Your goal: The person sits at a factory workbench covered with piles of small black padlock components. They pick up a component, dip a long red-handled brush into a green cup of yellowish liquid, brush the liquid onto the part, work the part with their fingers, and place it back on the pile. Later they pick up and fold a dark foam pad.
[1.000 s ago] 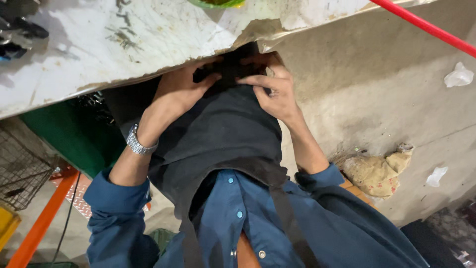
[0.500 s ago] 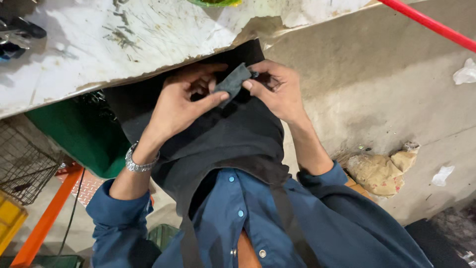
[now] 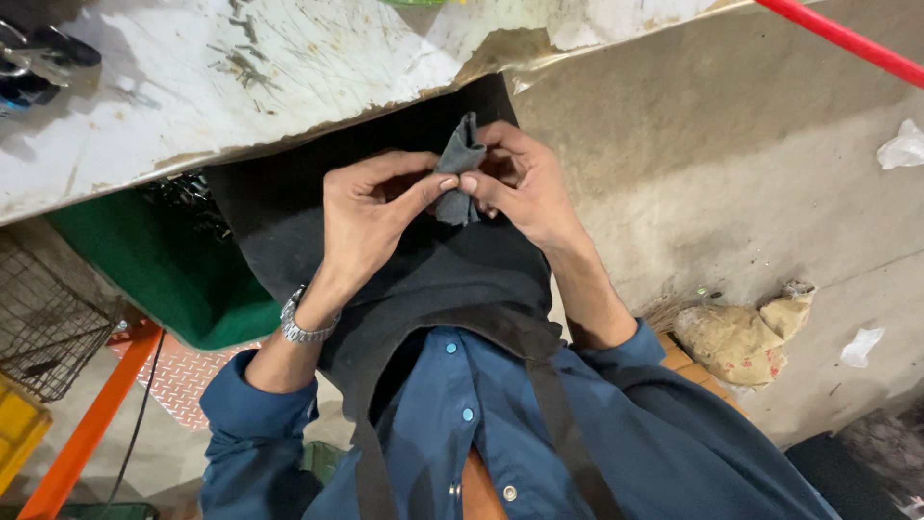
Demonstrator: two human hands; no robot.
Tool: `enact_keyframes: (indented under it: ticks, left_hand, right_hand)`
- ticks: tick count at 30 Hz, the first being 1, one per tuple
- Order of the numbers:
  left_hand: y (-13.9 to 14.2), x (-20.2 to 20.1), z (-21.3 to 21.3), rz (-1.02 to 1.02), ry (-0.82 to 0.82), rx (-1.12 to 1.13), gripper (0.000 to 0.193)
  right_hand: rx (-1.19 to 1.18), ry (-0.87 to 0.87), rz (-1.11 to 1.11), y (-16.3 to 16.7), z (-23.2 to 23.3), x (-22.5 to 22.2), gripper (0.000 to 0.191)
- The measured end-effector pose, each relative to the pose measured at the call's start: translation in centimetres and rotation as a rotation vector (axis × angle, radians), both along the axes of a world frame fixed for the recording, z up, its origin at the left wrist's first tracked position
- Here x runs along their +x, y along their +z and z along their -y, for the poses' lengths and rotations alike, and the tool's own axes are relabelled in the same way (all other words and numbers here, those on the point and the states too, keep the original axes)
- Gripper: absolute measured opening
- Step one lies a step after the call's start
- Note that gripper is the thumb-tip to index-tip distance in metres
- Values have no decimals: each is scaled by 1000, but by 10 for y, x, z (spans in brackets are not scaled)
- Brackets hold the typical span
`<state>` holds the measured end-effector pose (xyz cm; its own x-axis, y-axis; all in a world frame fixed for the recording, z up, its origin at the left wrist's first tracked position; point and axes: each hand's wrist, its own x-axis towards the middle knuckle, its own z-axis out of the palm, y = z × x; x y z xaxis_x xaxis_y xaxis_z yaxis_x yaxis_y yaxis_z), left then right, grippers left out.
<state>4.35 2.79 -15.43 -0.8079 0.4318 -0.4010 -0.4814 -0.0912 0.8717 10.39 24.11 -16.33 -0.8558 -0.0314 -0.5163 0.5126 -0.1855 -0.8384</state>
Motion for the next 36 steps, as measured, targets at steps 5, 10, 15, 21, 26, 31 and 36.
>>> enact_keyframes:
  ticks: [5,10,15,21,26,31,36]
  left_hand:
    - [2,0,0,62,31,97,21]
    - [2,-5,4,180,0,280,21]
    - [1,-2,6,317,57,390,21]
    - [8,-3,8,347,114,322,25]
    - [5,0,10,298,-6,254,48]
    - [-4,7,14,192,24,117,33]
    - [6,13,14,-83,28,-26,28]
  right_hand:
    - [-67,-75,-166,-4,4,4,22]
    - [-82,-50,-340,-10,5,2,19]
    - [-254,-57,-308,-10,7,0,19]
    - [-286,-46,-280,2,11,-5,24]
    - [-40,16,-260,18,20,-7,16]
    - [-16,-49,-257,26,29,-9,47]
    - [-33,-105,-85,24,29,-5,34]
